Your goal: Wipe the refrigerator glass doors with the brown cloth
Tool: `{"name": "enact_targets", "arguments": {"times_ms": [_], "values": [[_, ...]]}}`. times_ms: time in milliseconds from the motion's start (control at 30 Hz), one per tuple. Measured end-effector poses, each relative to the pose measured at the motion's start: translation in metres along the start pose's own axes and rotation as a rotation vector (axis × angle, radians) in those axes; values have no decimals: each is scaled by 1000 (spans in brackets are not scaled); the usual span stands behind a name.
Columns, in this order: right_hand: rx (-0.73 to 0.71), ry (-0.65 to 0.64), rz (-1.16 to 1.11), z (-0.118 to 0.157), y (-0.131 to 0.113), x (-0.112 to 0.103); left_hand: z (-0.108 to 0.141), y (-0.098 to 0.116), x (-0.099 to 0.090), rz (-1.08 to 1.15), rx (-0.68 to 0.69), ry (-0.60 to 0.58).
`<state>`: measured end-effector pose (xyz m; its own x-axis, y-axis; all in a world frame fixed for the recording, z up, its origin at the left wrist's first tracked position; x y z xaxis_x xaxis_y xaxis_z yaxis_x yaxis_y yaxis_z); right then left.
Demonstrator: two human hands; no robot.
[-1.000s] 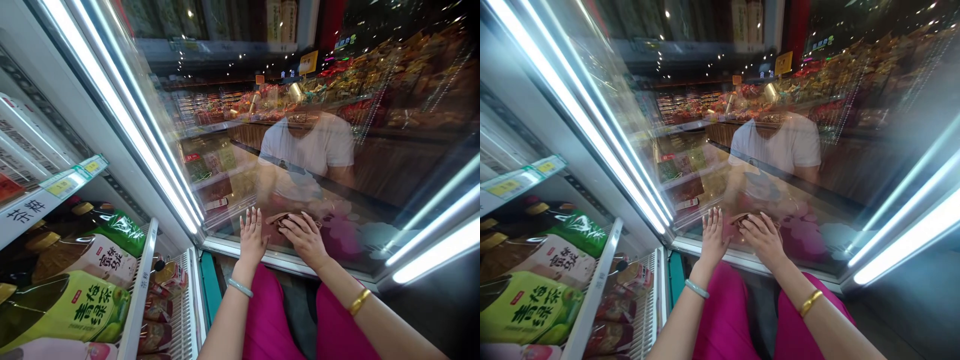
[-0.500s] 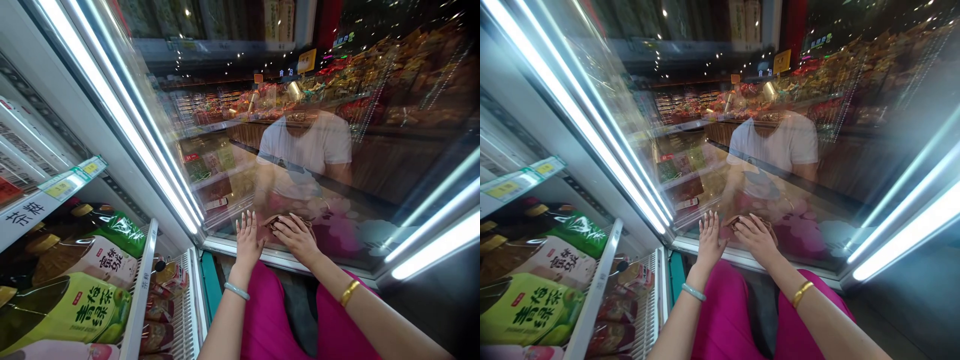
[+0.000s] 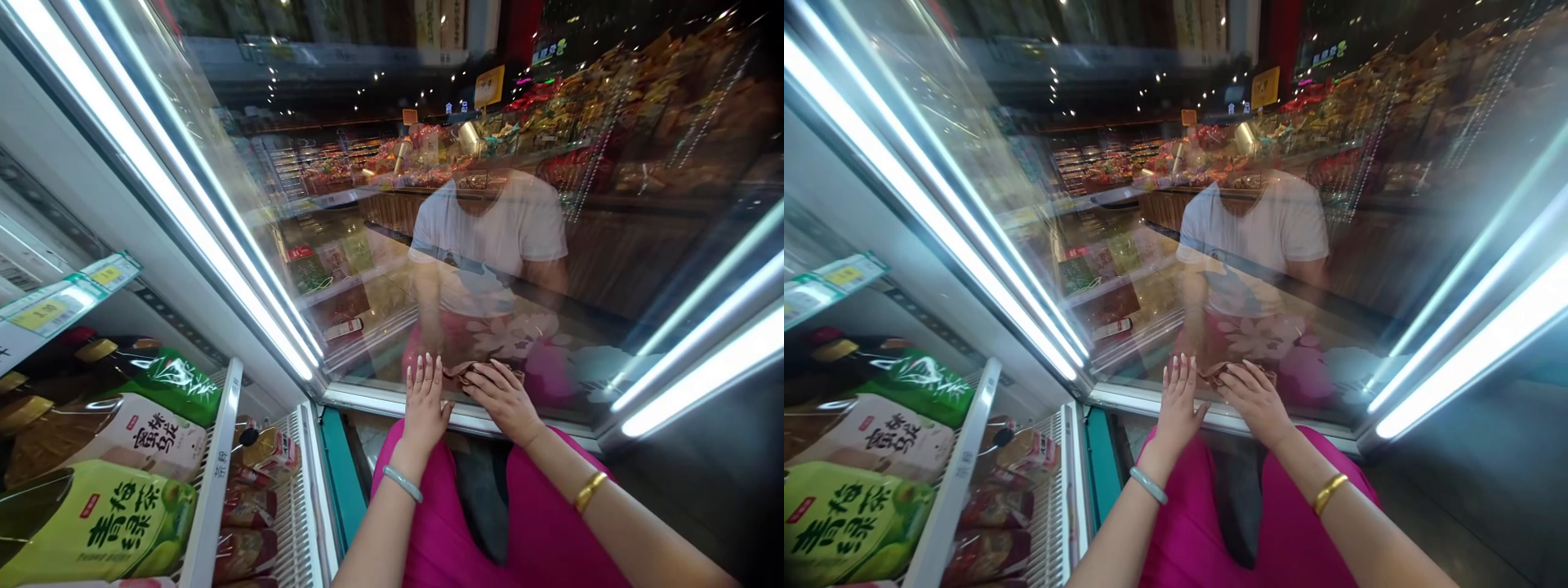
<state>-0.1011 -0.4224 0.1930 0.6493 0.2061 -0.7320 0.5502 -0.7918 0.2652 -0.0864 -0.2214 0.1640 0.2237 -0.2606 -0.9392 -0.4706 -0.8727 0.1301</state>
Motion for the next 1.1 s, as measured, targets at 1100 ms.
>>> {"name": "enact_targets", "arguments": {"times_ms": [1100], "values": [[506,31,-59,67,20,-40,-60,144,-17,1865,-73,-296]]}}
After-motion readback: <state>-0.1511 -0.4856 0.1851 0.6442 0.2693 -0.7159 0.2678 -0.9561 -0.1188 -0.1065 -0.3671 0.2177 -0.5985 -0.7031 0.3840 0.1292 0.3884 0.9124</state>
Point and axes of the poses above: each hand's wrist, its own z-axis away from the middle knuckle, its own x-axis out of the palm, y = z × x, the point moved 2 cm from there along -z, towards the middle knuckle, and after that the axes turned 13 degrees about -y, right-handed, at the moved point
